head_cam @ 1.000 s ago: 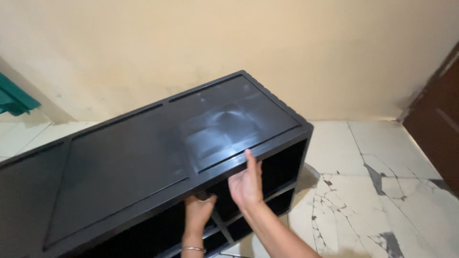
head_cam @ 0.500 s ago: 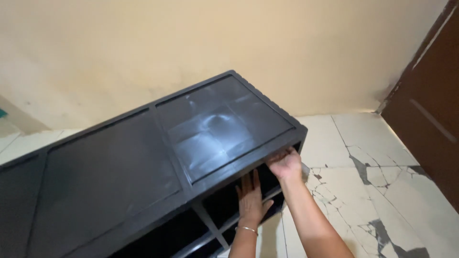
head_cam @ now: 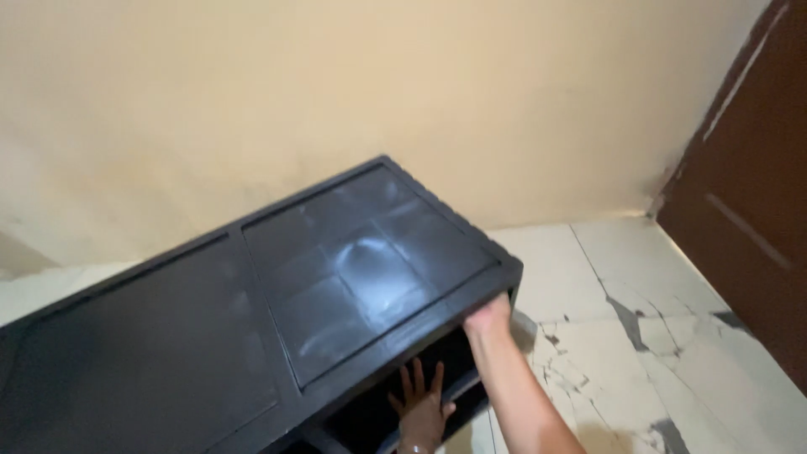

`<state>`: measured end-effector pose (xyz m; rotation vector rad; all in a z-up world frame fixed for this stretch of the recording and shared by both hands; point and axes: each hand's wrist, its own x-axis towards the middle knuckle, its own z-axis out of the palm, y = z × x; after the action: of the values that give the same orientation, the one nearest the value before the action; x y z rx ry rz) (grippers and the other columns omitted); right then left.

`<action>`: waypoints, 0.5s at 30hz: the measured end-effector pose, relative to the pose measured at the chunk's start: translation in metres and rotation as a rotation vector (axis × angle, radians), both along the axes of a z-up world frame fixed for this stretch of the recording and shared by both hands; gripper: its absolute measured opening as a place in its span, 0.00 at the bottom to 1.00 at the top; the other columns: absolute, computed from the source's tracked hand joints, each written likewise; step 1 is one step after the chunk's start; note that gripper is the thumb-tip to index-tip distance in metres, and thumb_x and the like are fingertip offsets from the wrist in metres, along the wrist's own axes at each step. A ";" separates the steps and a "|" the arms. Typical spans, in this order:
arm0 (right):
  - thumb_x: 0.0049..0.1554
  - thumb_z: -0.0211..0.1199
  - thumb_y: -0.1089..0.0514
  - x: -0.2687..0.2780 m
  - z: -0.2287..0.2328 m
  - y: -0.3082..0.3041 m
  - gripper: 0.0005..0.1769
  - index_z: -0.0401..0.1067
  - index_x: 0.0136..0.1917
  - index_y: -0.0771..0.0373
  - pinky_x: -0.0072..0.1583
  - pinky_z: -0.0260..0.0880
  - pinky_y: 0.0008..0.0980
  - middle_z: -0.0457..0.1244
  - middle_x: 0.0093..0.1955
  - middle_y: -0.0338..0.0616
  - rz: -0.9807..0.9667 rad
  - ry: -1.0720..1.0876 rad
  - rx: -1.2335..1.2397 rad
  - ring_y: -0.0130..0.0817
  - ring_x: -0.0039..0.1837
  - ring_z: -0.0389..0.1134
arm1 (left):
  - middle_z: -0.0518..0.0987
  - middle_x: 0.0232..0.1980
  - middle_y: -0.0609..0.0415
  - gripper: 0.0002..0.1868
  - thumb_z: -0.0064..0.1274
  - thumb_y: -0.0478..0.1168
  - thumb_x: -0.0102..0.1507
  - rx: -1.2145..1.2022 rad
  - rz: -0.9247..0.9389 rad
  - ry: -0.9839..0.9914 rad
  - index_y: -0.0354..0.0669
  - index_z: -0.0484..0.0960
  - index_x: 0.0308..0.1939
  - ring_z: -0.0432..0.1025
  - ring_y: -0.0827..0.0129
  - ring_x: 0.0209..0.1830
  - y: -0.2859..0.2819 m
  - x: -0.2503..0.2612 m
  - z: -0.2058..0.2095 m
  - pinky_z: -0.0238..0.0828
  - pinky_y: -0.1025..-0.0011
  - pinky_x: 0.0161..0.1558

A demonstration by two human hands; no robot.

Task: Assembling a black modular storage shelf unit using a hammer.

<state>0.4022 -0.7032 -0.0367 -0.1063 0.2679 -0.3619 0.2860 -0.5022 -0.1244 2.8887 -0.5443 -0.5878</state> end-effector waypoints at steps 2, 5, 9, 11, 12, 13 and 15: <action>0.69 0.40 0.48 -0.011 0.005 0.011 0.25 0.68 0.67 0.64 0.71 0.63 0.53 0.65 0.69 0.51 -0.001 0.042 0.028 0.49 0.68 0.65 | 0.32 0.85 0.49 0.47 0.54 0.61 0.67 0.009 0.007 -0.020 0.72 0.41 0.82 0.28 0.44 0.84 -0.001 0.008 0.006 0.40 0.26 0.70; 0.69 0.40 0.48 -0.048 0.020 0.033 0.26 0.68 0.68 0.65 0.71 0.63 0.54 0.64 0.70 0.51 -0.014 0.064 0.048 0.49 0.69 0.65 | 0.32 0.85 0.51 0.47 0.55 0.60 0.66 0.017 0.025 0.002 0.73 0.41 0.81 0.28 0.47 0.85 -0.004 0.008 0.003 0.38 0.27 0.71; 0.67 0.39 0.49 -0.049 0.045 0.041 0.26 0.71 0.67 0.60 0.71 0.61 0.54 0.64 0.70 0.49 0.172 0.188 0.213 0.48 0.69 0.65 | 0.31 0.85 0.51 0.47 0.55 0.60 0.66 0.016 0.047 0.052 0.74 0.41 0.82 0.27 0.46 0.85 -0.002 0.016 0.013 0.37 0.27 0.72; 0.66 0.41 0.49 -0.031 0.030 0.025 0.27 0.69 0.68 0.65 0.71 0.61 0.56 0.64 0.71 0.51 0.101 -0.105 0.033 0.50 0.70 0.64 | 0.34 0.85 0.50 0.46 0.54 0.61 0.66 0.002 0.023 -0.020 0.73 0.43 0.81 0.29 0.45 0.84 0.000 0.015 -0.002 0.38 0.26 0.72; 0.66 0.41 0.49 -0.019 0.010 0.014 0.27 0.69 0.68 0.65 0.71 0.61 0.56 0.64 0.71 0.51 0.091 -0.101 0.033 0.50 0.70 0.64 | 0.34 0.85 0.50 0.46 0.54 0.61 0.66 0.001 0.013 -0.015 0.73 0.43 0.81 0.29 0.45 0.84 -0.008 0.011 -0.003 0.38 0.26 0.72; 0.68 0.42 0.49 -0.008 -0.007 0.003 0.26 0.68 0.70 0.65 0.73 0.61 0.53 0.63 0.73 0.50 0.020 -0.184 0.014 0.48 0.72 0.63 | 0.34 0.85 0.49 0.46 0.54 0.61 0.66 -0.013 -0.012 -0.036 0.72 0.43 0.81 0.29 0.44 0.84 -0.015 0.008 -0.001 0.38 0.26 0.71; 0.71 0.44 0.49 0.006 0.001 0.020 0.25 0.67 0.72 0.65 0.74 0.61 0.50 0.63 0.75 0.49 -0.002 -0.293 0.003 0.46 0.73 0.63 | 0.33 0.84 0.48 0.46 0.55 0.61 0.66 -0.024 0.011 -0.081 0.71 0.44 0.81 0.29 0.43 0.84 -0.004 0.014 0.014 0.38 0.25 0.70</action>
<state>0.4085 -0.6829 -0.0360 -0.0489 -0.0213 -0.3736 0.3000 -0.5059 -0.1108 2.9016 -0.5419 -0.4605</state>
